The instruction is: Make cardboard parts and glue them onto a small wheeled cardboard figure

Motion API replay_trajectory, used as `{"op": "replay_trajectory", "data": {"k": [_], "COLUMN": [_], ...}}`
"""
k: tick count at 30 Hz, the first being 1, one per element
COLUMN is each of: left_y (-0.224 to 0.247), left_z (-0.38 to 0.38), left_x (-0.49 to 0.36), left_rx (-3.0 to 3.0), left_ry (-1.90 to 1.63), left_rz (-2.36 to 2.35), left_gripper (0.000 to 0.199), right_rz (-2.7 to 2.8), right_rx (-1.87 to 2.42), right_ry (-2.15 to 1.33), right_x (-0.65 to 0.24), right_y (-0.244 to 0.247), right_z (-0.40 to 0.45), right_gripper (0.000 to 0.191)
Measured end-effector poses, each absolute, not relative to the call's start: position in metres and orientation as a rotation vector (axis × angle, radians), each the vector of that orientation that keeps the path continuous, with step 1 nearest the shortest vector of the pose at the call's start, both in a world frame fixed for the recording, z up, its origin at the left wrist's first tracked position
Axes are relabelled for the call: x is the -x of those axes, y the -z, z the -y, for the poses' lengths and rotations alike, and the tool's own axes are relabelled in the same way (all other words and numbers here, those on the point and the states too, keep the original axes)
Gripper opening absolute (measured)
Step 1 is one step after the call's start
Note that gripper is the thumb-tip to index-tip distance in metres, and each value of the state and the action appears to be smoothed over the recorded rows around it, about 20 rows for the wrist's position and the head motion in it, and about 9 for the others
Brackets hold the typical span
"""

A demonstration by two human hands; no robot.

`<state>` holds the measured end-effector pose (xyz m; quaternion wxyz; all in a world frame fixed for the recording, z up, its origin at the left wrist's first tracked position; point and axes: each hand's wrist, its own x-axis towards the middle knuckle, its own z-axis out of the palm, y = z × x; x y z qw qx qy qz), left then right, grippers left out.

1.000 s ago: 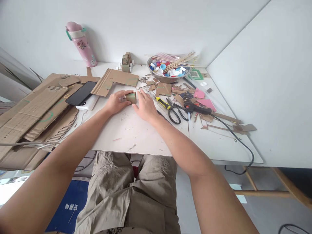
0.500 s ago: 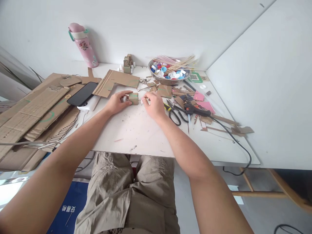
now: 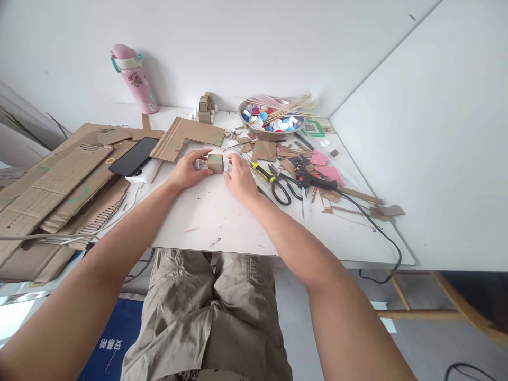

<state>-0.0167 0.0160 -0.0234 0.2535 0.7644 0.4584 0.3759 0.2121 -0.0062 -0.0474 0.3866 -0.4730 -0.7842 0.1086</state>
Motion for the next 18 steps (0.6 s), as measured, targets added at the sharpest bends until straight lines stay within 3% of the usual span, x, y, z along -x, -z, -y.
{"op": "replay_trajectory", "data": {"k": [4,10,18], "left_y": [0.027,0.022,0.013], "left_z": [-0.015,-0.005,0.007], "left_x": [0.017,0.022,0.020], "left_rx": [-1.965,-1.995,-1.924], "left_ry": [-1.112,-1.018,-0.884], "left_rz": [-1.216,-1.374,-1.513], "left_gripper": [0.066,0.070,0.035], "right_rz": [1.964,1.977,1.994], "right_rx": [1.204,1.284,1.298], "right_ry": [-0.292,-0.286,-0.415], "right_x": [-0.216,-0.216,-0.214], "right_y": [0.049,0.050,0.043], "right_z": [0.007,0.007,0.009], "right_gripper": [0.030,0.036,0.031]}}
